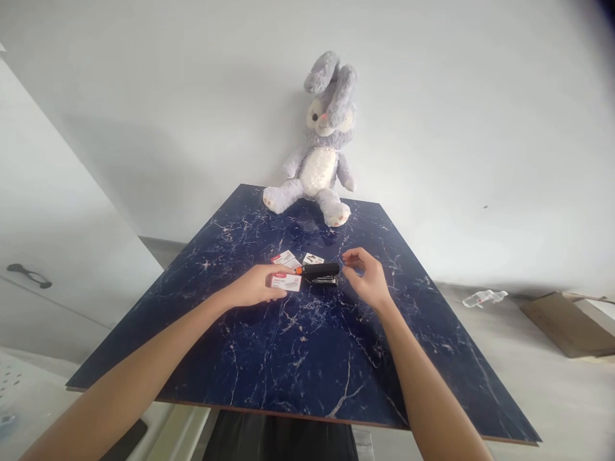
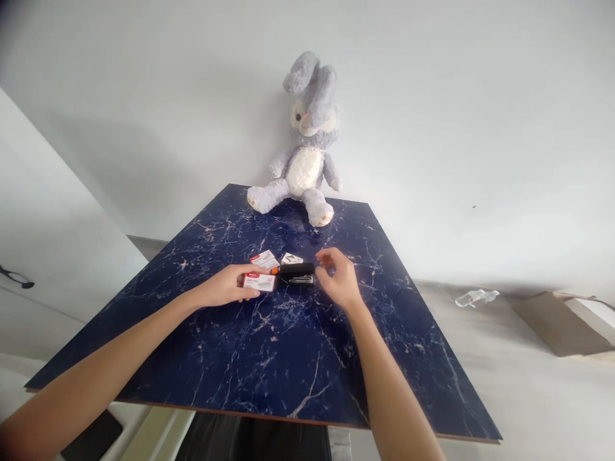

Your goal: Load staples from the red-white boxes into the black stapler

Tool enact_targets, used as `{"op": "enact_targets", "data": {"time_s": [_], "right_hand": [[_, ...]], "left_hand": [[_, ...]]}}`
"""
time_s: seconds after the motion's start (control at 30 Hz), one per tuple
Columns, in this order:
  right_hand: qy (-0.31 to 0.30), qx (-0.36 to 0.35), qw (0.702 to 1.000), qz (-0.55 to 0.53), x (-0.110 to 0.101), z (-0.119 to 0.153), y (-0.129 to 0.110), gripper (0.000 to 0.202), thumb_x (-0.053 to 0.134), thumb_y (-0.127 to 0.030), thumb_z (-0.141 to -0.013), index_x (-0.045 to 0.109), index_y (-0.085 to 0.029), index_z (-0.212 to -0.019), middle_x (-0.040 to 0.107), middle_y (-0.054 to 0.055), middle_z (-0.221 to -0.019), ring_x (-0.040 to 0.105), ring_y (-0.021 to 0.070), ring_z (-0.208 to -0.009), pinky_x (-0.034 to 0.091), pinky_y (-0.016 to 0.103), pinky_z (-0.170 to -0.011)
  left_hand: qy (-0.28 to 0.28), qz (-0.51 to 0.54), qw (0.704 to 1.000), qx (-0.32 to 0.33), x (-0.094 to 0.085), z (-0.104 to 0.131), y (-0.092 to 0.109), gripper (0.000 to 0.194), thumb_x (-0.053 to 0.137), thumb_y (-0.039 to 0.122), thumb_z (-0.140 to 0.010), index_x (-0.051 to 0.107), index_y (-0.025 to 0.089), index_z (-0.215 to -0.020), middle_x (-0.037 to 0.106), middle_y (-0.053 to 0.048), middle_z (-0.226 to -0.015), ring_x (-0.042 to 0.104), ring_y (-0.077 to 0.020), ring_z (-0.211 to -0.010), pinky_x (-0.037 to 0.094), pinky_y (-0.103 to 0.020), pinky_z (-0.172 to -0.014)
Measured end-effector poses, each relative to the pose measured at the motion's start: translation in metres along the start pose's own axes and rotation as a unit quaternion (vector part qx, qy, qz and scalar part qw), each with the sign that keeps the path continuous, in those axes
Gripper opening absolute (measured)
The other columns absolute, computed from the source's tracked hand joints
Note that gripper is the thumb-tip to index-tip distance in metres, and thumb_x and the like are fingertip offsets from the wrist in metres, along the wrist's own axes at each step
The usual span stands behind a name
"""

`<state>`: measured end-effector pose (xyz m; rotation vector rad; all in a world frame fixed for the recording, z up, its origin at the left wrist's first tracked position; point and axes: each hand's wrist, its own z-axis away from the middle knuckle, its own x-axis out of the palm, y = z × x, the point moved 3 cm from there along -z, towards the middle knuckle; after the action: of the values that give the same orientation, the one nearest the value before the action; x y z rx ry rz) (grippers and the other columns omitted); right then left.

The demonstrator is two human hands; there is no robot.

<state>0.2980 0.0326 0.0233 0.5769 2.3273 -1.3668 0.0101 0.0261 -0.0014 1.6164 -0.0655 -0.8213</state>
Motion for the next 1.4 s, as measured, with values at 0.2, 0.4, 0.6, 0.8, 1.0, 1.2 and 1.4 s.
{"op": "enact_targets", "data": {"time_s": [0.2, 0.4, 0.6, 0.8, 1.0, 1.2, 1.4], "right_hand": [[-0.133, 0.026, 0.988, -0.073, 0.037, 0.018, -0.039, 0.028, 0.063, -0.037, -0.088, 0.066, -0.024, -0.113, 0.071, 0.005, -0.103, 0.066, 0.0166, -0.073, 0.056, 0.031, -0.068], [-0.145, 0.108, 0.957, -0.228, 0.052, 0.021, -0.035, 0.029, 0.070, -0.043, -0.085, 0.062, -0.022, -0.103, 0.068, 0.001, -0.085, 0.068, 0.0159, -0.073, 0.058, 0.032, -0.074], [-0.146, 0.132, 0.937, -0.289, 0.058, 0.020, -0.030, 0.032, 0.073, -0.047, -0.083, 0.060, -0.022, -0.099, 0.071, 0.004, -0.098, 0.070, 0.0178, -0.087, 0.061, 0.034, -0.082], [-0.158, 0.144, 0.931, -0.297, 0.061, 0.023, -0.031, 0.037, 0.074, -0.050, -0.081, 0.064, -0.023, -0.103, 0.073, 0.004, -0.097, 0.071, 0.0196, -0.086, 0.063, 0.036, -0.078], [-0.139, 0.148, 0.934, -0.295, 0.055, 0.018, -0.024, 0.035, 0.074, -0.048, -0.081, 0.065, -0.023, -0.104, 0.074, 0.003, -0.096, 0.071, 0.0195, -0.087, 0.063, 0.037, -0.082], [-0.078, 0.063, 0.983, -0.153, 0.042, 0.017, -0.025, 0.025, 0.061, -0.043, -0.092, 0.068, -0.025, -0.107, 0.069, 0.007, -0.113, 0.070, 0.0205, -0.086, 0.063, 0.039, -0.078], [-0.065, -0.133, 0.986, 0.081, 0.032, 0.021, -0.047, 0.028, 0.051, -0.033, -0.098, 0.071, -0.028, -0.117, 0.056, 0.008, -0.138, 0.065, 0.0251, -0.109, 0.058, 0.042, -0.092]], "left_hand": [[-0.075, 0.235, 0.968, 0.036, 0.017, 0.002, 0.012, 0.062, 0.071, 0.033, -0.085, 0.054, 0.029, -0.144, 0.068, -0.013, -0.126, 0.070, -0.0260, -0.097, 0.057, -0.038, -0.079], [-0.050, 0.298, 0.953, 0.018, 0.006, 0.003, 0.014, 0.047, 0.069, 0.038, -0.090, 0.064, 0.022, -0.134, 0.066, -0.016, -0.130, 0.069, -0.0319, -0.110, 0.056, -0.045, -0.093], [-0.004, 0.246, 0.969, 0.028, 0.002, 0.000, 0.007, 0.048, 0.068, 0.040, -0.091, 0.060, 0.027, -0.137, 0.067, -0.013, -0.129, 0.071, -0.0270, -0.104, 0.060, -0.043, -0.087], [0.011, 0.233, 0.972, 0.014, 0.005, 0.000, 0.004, 0.044, 0.073, 0.039, -0.087, 0.064, 0.024, -0.126, 0.074, -0.011, -0.115, 0.073, -0.0218, -0.089, 0.061, -0.036, -0.079], [0.103, 0.237, 0.966, 0.002, -0.002, -0.005, -0.003, 0.032, 0.078, 0.040, -0.081, 0.070, 0.020, -0.105, 0.076, -0.007, -0.095, 0.068, -0.0150, -0.067, 0.056, -0.027, -0.062], [0.122, 0.269, 0.955, -0.011, -0.013, -0.003, -0.006, 0.034, 0.079, 0.042, -0.079, 0.070, 0.020, -0.104, 0.075, -0.008, -0.102, 0.067, -0.0149, -0.069, 0.054, -0.028, -0.061], [0.135, 0.294, 0.946, -0.024, -0.010, -0.004, -0.006, 0.033, 0.080, 0.040, -0.078, 0.071, 0.021, -0.104, 0.075, -0.007, -0.097, 0.066, -0.0138, -0.069, 0.053, -0.026, -0.062]]}}
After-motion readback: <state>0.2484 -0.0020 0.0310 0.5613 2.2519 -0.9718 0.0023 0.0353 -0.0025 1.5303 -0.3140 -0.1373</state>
